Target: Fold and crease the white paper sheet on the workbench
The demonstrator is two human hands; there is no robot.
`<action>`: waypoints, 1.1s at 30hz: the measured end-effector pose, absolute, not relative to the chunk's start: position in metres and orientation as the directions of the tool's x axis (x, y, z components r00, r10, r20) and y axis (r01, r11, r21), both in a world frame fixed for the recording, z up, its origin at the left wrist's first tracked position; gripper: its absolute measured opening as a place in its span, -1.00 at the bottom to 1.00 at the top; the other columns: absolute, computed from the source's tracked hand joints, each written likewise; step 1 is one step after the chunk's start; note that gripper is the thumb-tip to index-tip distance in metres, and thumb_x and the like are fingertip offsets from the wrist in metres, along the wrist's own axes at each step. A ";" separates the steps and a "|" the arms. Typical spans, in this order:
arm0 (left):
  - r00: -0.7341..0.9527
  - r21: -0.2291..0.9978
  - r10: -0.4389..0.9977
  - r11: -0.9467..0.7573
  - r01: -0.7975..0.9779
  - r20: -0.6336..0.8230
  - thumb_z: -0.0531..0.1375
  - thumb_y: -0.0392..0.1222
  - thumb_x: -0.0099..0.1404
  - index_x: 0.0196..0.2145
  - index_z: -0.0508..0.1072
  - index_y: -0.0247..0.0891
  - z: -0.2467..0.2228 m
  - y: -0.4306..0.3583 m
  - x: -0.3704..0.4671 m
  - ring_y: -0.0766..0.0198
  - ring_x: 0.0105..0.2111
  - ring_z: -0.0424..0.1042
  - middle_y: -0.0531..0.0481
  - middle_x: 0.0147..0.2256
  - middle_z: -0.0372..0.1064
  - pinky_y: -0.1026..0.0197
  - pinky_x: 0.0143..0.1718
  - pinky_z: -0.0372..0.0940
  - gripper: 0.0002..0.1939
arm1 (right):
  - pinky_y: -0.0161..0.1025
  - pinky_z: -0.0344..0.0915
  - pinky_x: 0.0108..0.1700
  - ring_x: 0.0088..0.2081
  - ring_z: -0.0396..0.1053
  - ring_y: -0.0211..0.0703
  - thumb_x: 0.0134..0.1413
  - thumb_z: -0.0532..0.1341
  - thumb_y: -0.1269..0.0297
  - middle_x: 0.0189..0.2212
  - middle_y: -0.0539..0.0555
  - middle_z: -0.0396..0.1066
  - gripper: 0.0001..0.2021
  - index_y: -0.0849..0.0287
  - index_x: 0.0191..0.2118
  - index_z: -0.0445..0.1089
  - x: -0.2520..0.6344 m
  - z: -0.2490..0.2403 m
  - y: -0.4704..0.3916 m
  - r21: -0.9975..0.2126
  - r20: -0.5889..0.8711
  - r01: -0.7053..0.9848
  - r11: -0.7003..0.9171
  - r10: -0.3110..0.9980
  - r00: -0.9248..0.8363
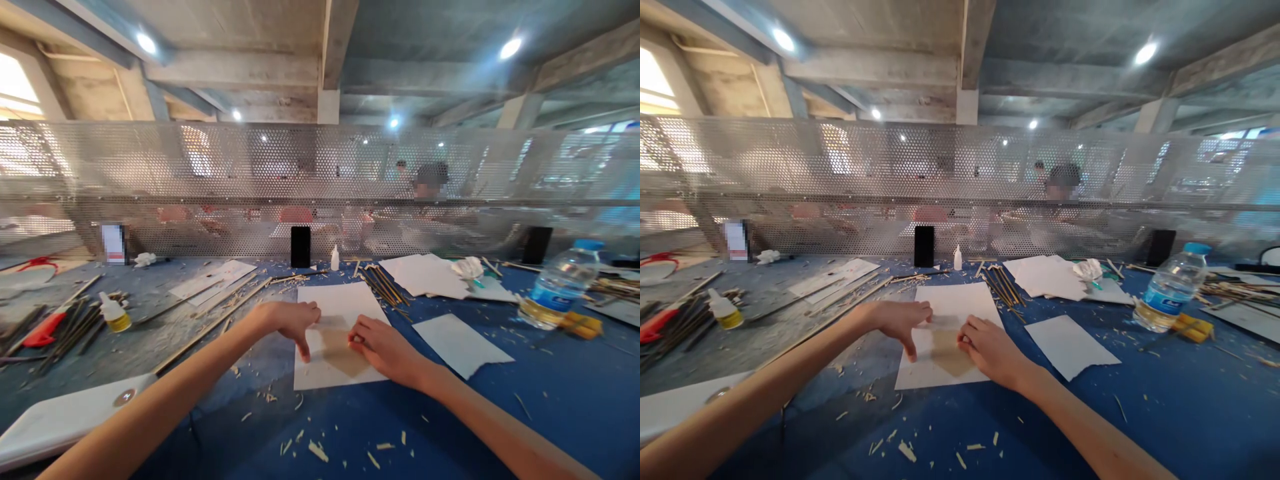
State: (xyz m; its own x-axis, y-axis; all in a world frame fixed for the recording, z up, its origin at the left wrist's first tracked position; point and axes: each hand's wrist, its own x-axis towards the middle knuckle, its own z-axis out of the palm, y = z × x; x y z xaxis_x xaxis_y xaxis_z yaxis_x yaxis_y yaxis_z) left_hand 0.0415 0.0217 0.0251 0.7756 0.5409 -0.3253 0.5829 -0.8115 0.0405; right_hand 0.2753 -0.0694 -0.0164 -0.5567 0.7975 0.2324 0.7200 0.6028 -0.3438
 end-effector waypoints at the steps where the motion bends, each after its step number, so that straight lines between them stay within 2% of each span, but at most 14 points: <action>1: 0.771 0.043 0.541 -0.809 0.586 -0.336 0.43 0.14 -0.11 -0.02 0.35 -0.25 0.025 0.022 0.041 -0.05 -0.07 0.39 -0.19 0.02 0.33 0.14 -0.11 0.30 -0.25 | -0.20 0.26 -0.09 -0.19 0.34 -0.14 0.29 0.09 0.37 -0.24 0.07 0.33 -0.88 0.16 -0.24 0.37 0.275 -0.016 -0.070 -0.343 0.234 0.726 0.596 0.803 -0.548; 6: 0.777 0.064 0.515 -0.818 0.572 -0.361 0.41 0.18 -0.09 -0.04 0.34 -0.27 0.026 0.022 0.042 -0.09 -0.04 0.36 -0.23 0.02 0.32 0.08 -0.05 0.29 -0.26 | -0.29 0.28 -0.18 -0.21 0.36 -0.20 0.29 0.13 0.31 -0.21 0.04 0.35 -0.91 0.13 -0.19 0.37 0.272 -0.013 -0.074 -0.487 0.127 0.641 0.594 0.774 -0.620; 11: 0.775 0.065 0.519 -0.815 0.576 -0.361 0.41 0.18 -0.10 -0.04 0.34 -0.29 0.026 0.022 0.042 -0.08 -0.05 0.36 -0.26 0.03 0.31 0.09 -0.05 0.29 -0.24 | -0.21 0.27 -0.10 -0.16 0.36 -0.12 0.29 0.11 0.35 -0.20 0.09 0.35 -0.88 0.15 -0.20 0.39 0.273 -0.012 -0.073 -0.379 0.203 0.684 0.623 0.778 -0.595; 16: 0.776 0.086 0.520 -0.809 0.581 -0.357 0.41 0.20 -0.13 -0.01 0.34 -0.24 0.027 0.021 0.042 -0.09 -0.04 0.36 -0.21 0.03 0.31 0.08 -0.06 0.29 -0.22 | -0.26 0.29 -0.15 -0.18 0.36 -0.16 0.30 0.12 0.26 -0.18 0.05 0.36 -0.87 0.11 -0.18 0.39 0.271 -0.015 -0.075 -0.478 0.161 0.624 0.618 0.760 -0.630; 21: 0.758 0.063 0.532 -0.802 0.594 -0.378 0.40 0.16 -0.09 0.00 0.33 -0.28 0.030 0.019 0.043 -0.08 -0.04 0.36 -0.24 0.04 0.30 0.12 -0.07 0.28 -0.23 | -0.25 0.26 -0.13 -0.18 0.35 -0.16 0.27 0.14 0.31 -0.23 0.05 0.34 -0.90 0.14 -0.22 0.40 0.273 -0.015 -0.073 -0.449 0.211 0.659 0.604 0.788 -0.578; 26: 0.770 0.062 0.518 -0.814 0.578 -0.372 0.42 0.16 -0.10 -0.04 0.34 -0.27 0.030 0.019 0.043 -0.09 -0.03 0.35 -0.23 0.02 0.31 0.12 -0.06 0.28 -0.25 | -0.30 0.27 -0.22 -0.25 0.35 -0.22 0.26 0.16 0.26 -0.23 0.02 0.35 -0.91 0.12 -0.23 0.39 0.273 -0.016 -0.073 -0.577 0.162 0.589 0.566 0.786 -0.597; 30: 0.769 0.051 0.522 -0.815 0.577 -0.368 0.42 0.18 -0.10 -0.03 0.34 -0.27 0.028 0.021 0.043 -0.07 -0.04 0.36 -0.22 0.02 0.31 0.12 -0.06 0.28 -0.25 | -0.27 0.26 -0.18 -0.25 0.34 -0.19 0.24 0.16 0.31 -0.27 0.03 0.33 -0.92 0.14 -0.26 0.40 0.273 -0.016 -0.072 -0.509 0.214 0.638 0.578 0.803 -0.556; 33: 0.771 0.058 0.520 -0.814 0.577 -0.368 0.43 0.14 -0.10 -0.03 0.33 -0.24 0.026 0.022 0.043 -0.05 -0.05 0.36 -0.20 0.02 0.31 0.11 -0.06 0.29 -0.25 | -0.28 0.27 -0.19 -0.24 0.34 -0.19 0.25 0.16 0.27 -0.25 0.04 0.34 -0.90 0.13 -0.25 0.40 0.273 -0.016 -0.073 -0.529 0.184 0.622 0.578 0.793 -0.580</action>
State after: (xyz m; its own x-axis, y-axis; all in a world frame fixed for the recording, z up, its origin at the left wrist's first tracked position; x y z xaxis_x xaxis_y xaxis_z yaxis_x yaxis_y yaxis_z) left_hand 0.0429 0.0222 0.0263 0.7708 0.5200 -0.3682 0.5772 -0.8145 0.0581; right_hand 0.2727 -0.0729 -0.0163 -0.5803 0.7934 0.1840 0.6221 0.5776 -0.5286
